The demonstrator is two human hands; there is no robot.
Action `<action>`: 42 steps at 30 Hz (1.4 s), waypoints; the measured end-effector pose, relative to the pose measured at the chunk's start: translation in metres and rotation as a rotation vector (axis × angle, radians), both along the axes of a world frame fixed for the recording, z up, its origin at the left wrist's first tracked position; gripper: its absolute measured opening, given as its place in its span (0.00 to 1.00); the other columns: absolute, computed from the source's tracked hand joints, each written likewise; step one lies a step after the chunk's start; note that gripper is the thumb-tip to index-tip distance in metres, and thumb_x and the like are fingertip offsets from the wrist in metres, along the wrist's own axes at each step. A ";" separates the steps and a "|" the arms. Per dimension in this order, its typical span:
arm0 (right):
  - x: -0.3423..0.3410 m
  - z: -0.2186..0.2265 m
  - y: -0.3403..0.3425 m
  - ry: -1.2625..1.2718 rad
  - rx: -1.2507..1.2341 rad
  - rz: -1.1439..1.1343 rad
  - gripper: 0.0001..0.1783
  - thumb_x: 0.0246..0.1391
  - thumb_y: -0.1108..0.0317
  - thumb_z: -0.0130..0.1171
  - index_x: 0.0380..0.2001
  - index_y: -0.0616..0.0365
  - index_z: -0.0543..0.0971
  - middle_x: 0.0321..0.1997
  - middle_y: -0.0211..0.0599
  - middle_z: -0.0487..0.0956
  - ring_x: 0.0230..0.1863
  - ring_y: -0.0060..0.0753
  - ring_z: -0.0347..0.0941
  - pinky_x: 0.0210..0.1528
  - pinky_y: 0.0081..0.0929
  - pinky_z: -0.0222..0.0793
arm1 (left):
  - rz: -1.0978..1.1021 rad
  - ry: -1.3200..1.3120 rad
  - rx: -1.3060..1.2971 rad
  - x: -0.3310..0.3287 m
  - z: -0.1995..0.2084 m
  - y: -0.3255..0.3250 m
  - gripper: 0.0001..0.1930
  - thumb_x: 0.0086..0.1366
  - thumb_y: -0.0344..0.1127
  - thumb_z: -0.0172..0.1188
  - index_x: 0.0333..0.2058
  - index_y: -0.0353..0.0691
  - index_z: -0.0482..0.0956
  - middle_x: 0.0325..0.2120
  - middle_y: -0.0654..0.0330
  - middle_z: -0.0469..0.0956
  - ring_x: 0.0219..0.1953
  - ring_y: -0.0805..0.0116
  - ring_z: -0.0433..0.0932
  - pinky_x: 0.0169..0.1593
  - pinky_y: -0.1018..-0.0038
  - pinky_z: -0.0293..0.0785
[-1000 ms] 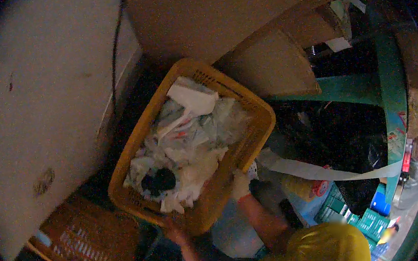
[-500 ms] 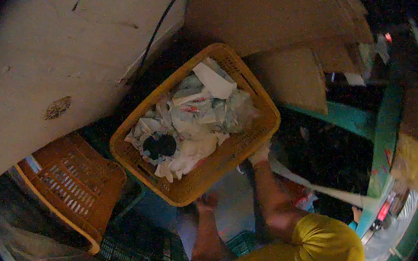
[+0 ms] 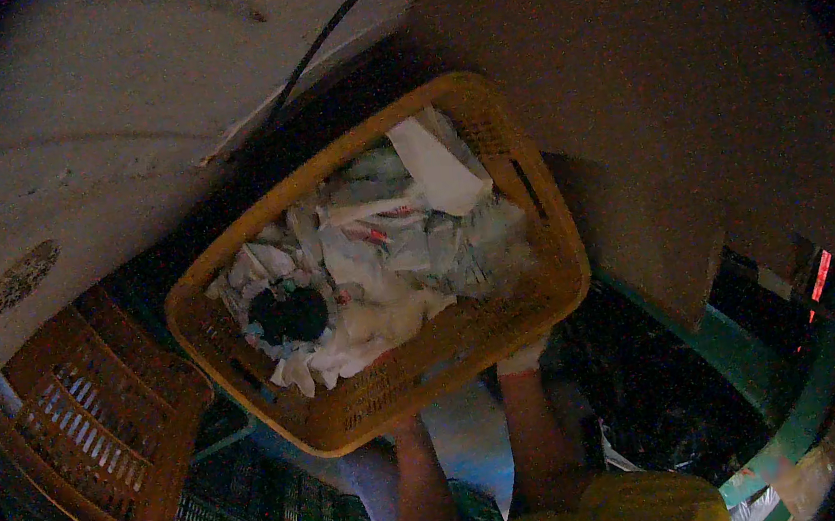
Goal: The person moves a green basket of cardboard, then a yellow basket of small items, and places them on a table. They then pack a small item into a black plastic bag, seal it with tape, and affix a shipping label.
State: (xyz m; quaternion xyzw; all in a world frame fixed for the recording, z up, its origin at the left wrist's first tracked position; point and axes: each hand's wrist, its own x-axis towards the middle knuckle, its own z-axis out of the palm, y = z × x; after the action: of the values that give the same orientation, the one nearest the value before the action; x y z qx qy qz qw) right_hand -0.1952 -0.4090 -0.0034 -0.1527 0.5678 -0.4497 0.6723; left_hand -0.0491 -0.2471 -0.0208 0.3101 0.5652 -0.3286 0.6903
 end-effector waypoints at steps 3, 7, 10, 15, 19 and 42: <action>0.019 -0.005 -0.024 -0.094 -0.061 0.005 0.31 0.61 0.46 0.40 0.61 0.52 0.57 0.62 0.38 0.62 0.60 0.43 0.60 0.62 0.45 0.56 | 0.006 -0.059 -0.083 0.016 -0.008 -0.008 0.32 0.59 0.52 0.53 0.58 0.44 0.60 0.56 0.57 0.65 0.59 0.56 0.62 0.58 0.50 0.58; 0.036 -0.020 -0.042 -0.316 -0.114 0.028 0.31 0.61 0.46 0.39 0.61 0.53 0.57 0.62 0.39 0.62 0.59 0.43 0.60 0.62 0.44 0.56 | 0.043 -0.151 -0.228 0.035 -0.026 -0.013 0.32 0.59 0.52 0.54 0.59 0.44 0.59 0.57 0.58 0.65 0.60 0.57 0.61 0.59 0.50 0.57; 0.028 -0.020 -0.050 -0.141 -0.155 0.111 0.29 0.62 0.48 0.37 0.61 0.52 0.57 0.60 0.38 0.63 0.58 0.42 0.62 0.60 0.43 0.59 | 0.078 -0.199 -0.344 0.032 -0.026 -0.018 0.33 0.59 0.52 0.54 0.60 0.45 0.59 0.57 0.58 0.65 0.60 0.58 0.61 0.59 0.49 0.56; 0.013 0.028 -0.059 0.319 -0.359 0.472 0.31 0.61 0.44 0.36 0.61 0.49 0.57 0.61 0.38 0.62 0.59 0.43 0.61 0.60 0.46 0.59 | -0.029 -0.213 -0.405 0.010 0.037 -0.014 0.34 0.59 0.53 0.54 0.61 0.46 0.58 0.58 0.59 0.64 0.61 0.60 0.60 0.60 0.49 0.54; 0.030 0.084 -0.055 -0.319 0.117 -0.096 0.31 0.58 0.44 0.45 0.60 0.47 0.61 0.61 0.36 0.63 0.60 0.42 0.60 0.59 0.49 0.59 | -0.477 -0.290 -0.088 0.029 0.109 0.008 0.26 0.59 0.49 0.56 0.54 0.46 0.66 0.52 0.60 0.70 0.54 0.60 0.66 0.57 0.53 0.61; 0.051 0.090 -0.039 0.363 0.240 0.388 0.24 0.45 0.64 0.63 0.47 0.54 0.71 0.47 0.38 0.73 0.47 0.41 0.72 0.42 0.42 0.74 | -0.489 -0.244 0.069 0.052 0.083 0.023 0.25 0.59 0.46 0.58 0.53 0.48 0.65 0.45 0.57 0.73 0.42 0.60 0.75 0.37 0.63 0.76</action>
State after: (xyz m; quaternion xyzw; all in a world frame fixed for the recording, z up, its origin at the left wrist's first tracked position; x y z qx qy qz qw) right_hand -0.1442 -0.4480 0.0864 -0.2557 0.6884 -0.2077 0.6462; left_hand 0.0027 -0.2245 0.0618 0.4979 0.3969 -0.4264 0.6424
